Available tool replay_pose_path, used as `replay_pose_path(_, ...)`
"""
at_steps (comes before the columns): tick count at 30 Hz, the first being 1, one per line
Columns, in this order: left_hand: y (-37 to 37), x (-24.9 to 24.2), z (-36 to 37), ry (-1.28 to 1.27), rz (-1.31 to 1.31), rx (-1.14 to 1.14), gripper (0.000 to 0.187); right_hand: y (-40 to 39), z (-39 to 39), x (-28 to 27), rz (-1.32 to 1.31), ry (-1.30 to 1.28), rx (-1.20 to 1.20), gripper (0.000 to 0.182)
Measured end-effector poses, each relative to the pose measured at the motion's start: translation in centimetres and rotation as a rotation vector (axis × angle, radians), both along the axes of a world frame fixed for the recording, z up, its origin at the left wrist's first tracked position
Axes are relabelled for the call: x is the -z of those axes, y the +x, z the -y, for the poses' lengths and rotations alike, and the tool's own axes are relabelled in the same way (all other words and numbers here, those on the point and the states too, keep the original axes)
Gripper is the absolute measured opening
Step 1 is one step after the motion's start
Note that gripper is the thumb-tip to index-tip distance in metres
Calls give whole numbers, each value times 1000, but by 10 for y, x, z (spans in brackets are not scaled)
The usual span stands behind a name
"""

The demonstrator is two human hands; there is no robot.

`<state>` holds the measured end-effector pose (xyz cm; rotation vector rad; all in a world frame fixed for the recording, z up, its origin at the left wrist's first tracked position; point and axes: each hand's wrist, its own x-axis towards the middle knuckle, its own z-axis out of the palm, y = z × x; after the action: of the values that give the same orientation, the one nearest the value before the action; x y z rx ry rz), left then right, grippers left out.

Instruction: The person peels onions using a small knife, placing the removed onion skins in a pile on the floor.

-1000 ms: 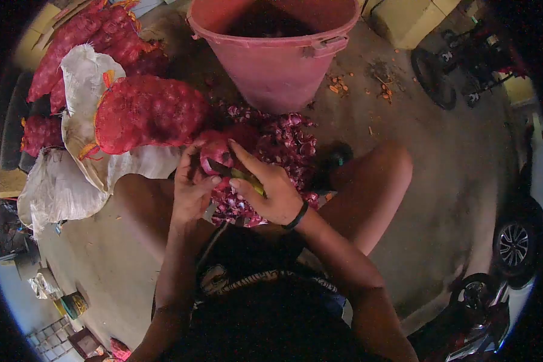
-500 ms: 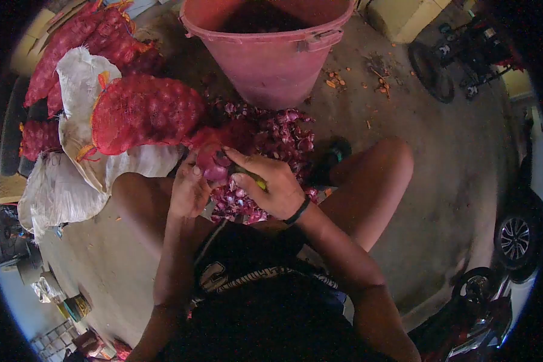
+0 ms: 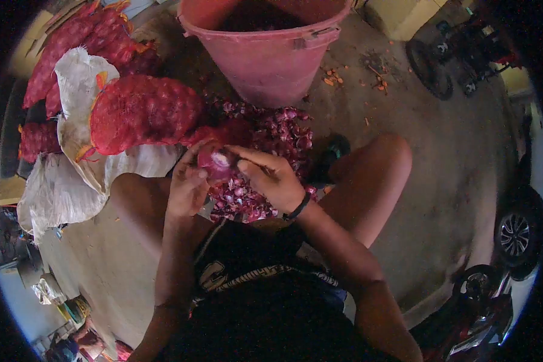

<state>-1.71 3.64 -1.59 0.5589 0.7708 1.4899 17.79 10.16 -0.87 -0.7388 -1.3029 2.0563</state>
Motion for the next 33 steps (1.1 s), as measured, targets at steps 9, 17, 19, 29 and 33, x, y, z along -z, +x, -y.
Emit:
replay_pose_path(9, -7, 5, -6, -90, -253, -38, 53, 13, -1, 6, -121, -220, -151, 42)
replay_pose_path(17, -12, 5, -3, -3, -219, 72, 57, 19, -11, -2, -119, -371, -58, 48)
replay_pose_path(19, -20, 7, 3, 3, -268, 158, 59, 23, -19, -6, -101, -410, 52, 49)
replay_pose_path(29, -8, 12, 8, 164, 92, 94, 54, 11, -33, 71, 287, -200, 142, 43)
replay_pose_path(33, 2, 9, 1, 111, 193, -85, 52, 6, -19, 83, 666, 542, 47, 50)
